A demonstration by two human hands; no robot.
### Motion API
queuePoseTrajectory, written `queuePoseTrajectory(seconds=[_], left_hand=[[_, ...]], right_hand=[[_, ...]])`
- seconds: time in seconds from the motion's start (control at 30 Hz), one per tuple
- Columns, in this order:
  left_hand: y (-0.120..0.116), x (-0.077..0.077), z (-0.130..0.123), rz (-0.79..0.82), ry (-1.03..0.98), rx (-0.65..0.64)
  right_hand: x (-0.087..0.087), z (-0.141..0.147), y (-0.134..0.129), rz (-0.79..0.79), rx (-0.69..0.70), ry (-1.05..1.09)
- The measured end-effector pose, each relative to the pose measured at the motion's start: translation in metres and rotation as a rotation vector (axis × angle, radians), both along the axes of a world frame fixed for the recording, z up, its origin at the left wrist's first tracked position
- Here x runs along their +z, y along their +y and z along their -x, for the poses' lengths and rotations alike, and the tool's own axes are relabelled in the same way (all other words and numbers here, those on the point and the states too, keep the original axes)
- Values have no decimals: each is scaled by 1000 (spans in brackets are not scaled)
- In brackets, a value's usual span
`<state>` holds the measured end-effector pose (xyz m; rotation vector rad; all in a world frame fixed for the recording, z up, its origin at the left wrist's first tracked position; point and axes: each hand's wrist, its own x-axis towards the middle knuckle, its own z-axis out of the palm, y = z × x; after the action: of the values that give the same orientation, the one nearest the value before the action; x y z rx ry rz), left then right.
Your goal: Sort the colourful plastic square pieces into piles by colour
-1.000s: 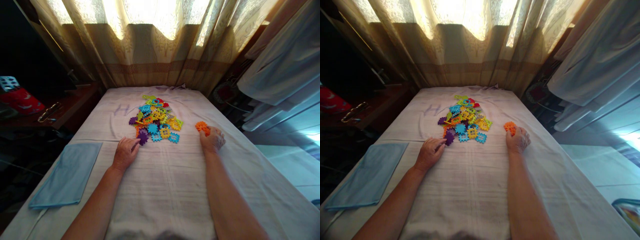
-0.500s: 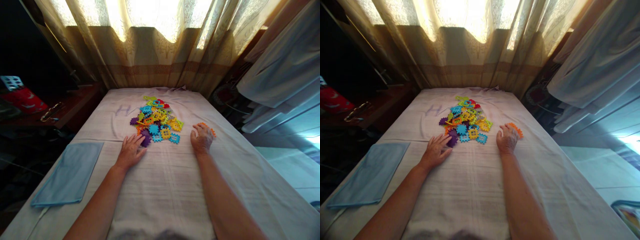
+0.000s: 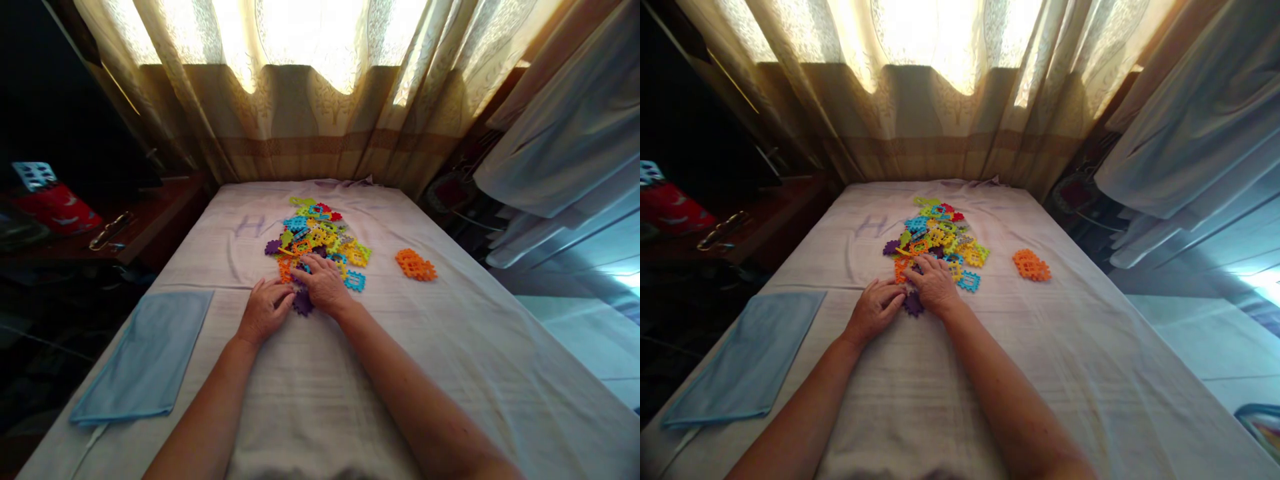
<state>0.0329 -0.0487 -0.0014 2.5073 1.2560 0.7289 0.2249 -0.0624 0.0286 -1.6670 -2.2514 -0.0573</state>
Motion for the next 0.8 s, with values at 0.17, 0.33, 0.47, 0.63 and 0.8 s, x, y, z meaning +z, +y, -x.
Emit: queuePoseTrajectory(seconds=[0.17,0.33,0.47,0.63,0.8], left_hand=[[6,-6,1,-77,-36,92],[4,-9,-2,-60,54,160],[3,-9,-3,-40,65,162],[4,-9,-2,-28,73,156],[3,-7,-2,-22,87,157]], right_hand=[[-5,-1,4,55,12,-22],[-9,-16,-4,59,-114,34],[-3,-26,-4,28,-200,82],[10,-20,14,-41,-251,102],[11,-8,42,-40,-281,49]])
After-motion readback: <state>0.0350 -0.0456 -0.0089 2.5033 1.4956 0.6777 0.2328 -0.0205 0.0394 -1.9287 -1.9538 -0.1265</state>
